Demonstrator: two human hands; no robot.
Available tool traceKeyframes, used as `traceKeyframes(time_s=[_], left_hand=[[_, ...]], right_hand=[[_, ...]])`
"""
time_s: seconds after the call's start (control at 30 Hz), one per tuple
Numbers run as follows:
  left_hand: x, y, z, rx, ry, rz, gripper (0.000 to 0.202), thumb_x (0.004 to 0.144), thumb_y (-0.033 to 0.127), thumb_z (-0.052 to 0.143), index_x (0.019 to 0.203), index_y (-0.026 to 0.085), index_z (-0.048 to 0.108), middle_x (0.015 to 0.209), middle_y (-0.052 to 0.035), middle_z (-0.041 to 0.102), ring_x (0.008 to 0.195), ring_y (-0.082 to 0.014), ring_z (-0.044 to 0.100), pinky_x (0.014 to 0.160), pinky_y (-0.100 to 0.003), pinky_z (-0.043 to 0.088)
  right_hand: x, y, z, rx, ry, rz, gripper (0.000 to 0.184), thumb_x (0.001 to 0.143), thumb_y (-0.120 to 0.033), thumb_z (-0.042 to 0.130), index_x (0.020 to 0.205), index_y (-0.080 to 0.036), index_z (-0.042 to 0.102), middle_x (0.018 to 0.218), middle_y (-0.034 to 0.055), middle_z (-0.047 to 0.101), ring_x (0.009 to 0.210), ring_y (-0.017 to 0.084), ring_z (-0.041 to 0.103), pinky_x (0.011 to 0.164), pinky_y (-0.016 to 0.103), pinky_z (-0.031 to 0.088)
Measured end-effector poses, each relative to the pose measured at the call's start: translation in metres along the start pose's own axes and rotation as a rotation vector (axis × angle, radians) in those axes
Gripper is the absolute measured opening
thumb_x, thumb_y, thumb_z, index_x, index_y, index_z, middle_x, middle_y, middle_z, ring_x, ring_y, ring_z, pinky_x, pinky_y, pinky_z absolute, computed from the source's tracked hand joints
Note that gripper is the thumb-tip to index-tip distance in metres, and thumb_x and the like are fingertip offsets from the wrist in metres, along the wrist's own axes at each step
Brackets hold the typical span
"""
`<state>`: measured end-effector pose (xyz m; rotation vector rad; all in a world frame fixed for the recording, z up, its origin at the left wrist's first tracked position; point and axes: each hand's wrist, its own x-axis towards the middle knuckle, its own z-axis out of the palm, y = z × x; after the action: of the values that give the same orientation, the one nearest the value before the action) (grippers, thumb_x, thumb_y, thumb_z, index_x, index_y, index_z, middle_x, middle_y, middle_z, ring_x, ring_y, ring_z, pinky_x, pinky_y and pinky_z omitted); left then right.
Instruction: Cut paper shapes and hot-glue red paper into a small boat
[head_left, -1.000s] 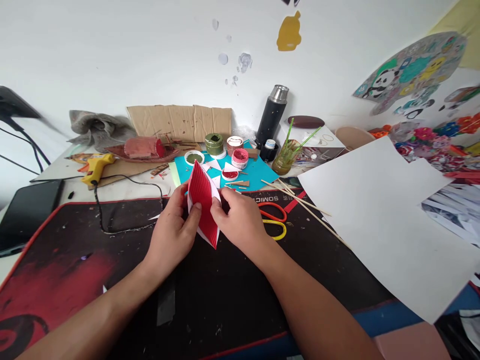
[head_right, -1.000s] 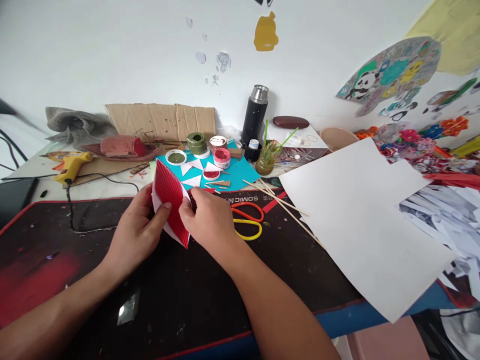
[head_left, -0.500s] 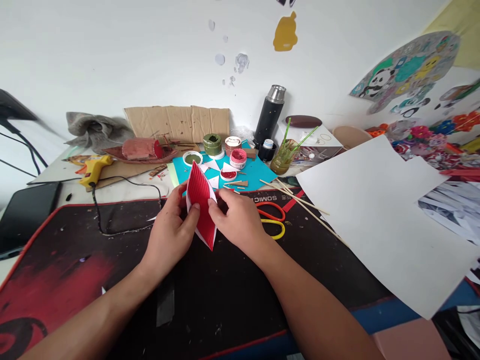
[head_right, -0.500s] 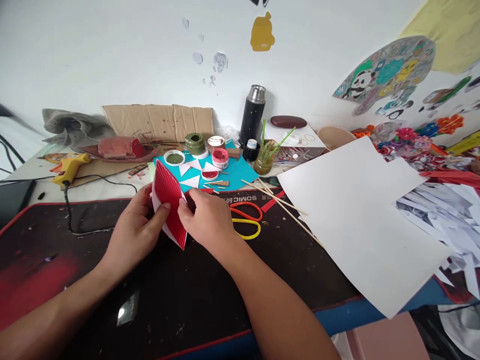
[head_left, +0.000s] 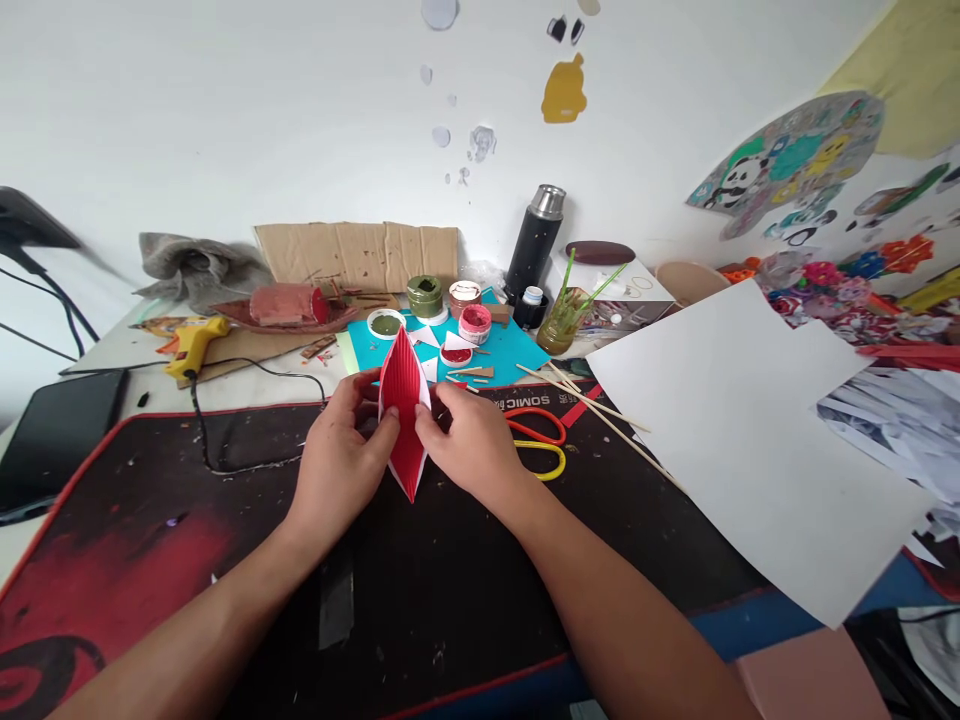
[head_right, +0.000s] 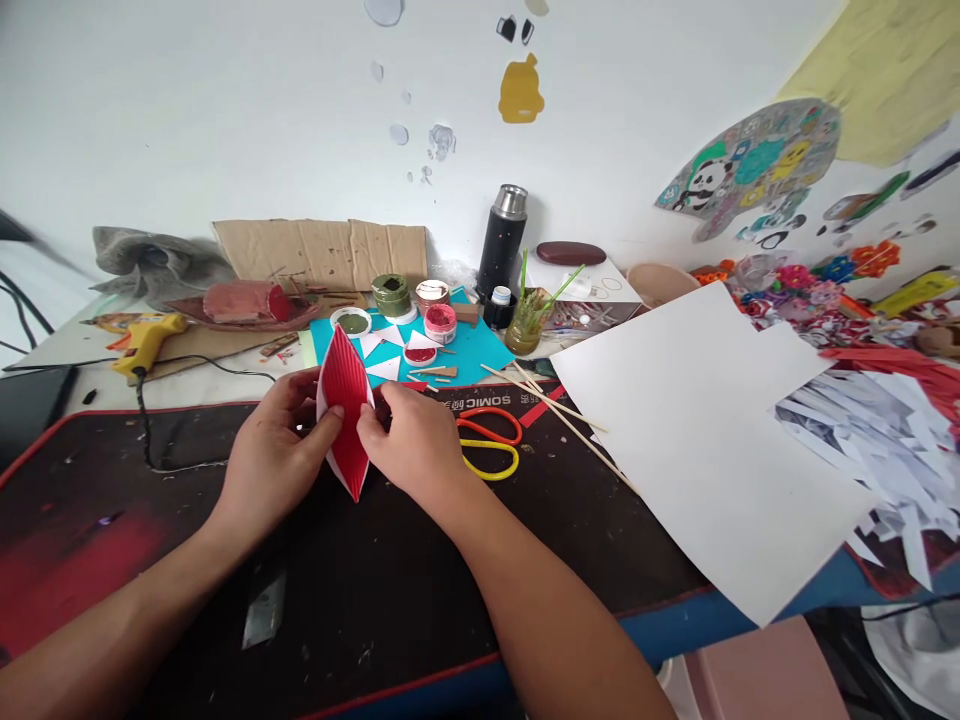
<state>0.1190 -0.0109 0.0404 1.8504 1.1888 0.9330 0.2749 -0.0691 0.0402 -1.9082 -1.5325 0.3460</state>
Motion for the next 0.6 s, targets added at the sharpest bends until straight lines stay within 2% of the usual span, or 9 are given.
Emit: traceKeyframes(time_s=[0.2,0.6], left_hand=[[-0.0028,0.0023,0.0022,-0.054,-0.022,-0.001,0.046,0.094,0.043,0.066,0.134,0.022,0.064,0.114,-0.0092,0.080,0.090,-0.0261,0.077,0.077,-0.039,0.062],[-0.0044,0.0048,0.0022,-0.070,-0.037,0.006,0.047,0.094,0.044,0.066,0.135,0.021,0.065,0.115,-0.0098,0.081,0.091,-0.0260,0.078,0.078,-0.039,0.064]], right_hand=[[0.0013,-0.0010,0.0010,-0.043,-0.010,0.037,0.023,0.103,-0.026,0.068,0.082,-0.024,0.058,0.077,0.0014,0.071,0.067,0.019,0.059,0.062,0.032,0.028],[0.0030,0.0001,0.0019,-0.058,-0.025,0.057,0.027,0.102,-0.026,0.070,0.078,-0.025,0.055,0.073,0.0001,0.067,0.066,0.019,0.056,0.062,0.033,0.025]])
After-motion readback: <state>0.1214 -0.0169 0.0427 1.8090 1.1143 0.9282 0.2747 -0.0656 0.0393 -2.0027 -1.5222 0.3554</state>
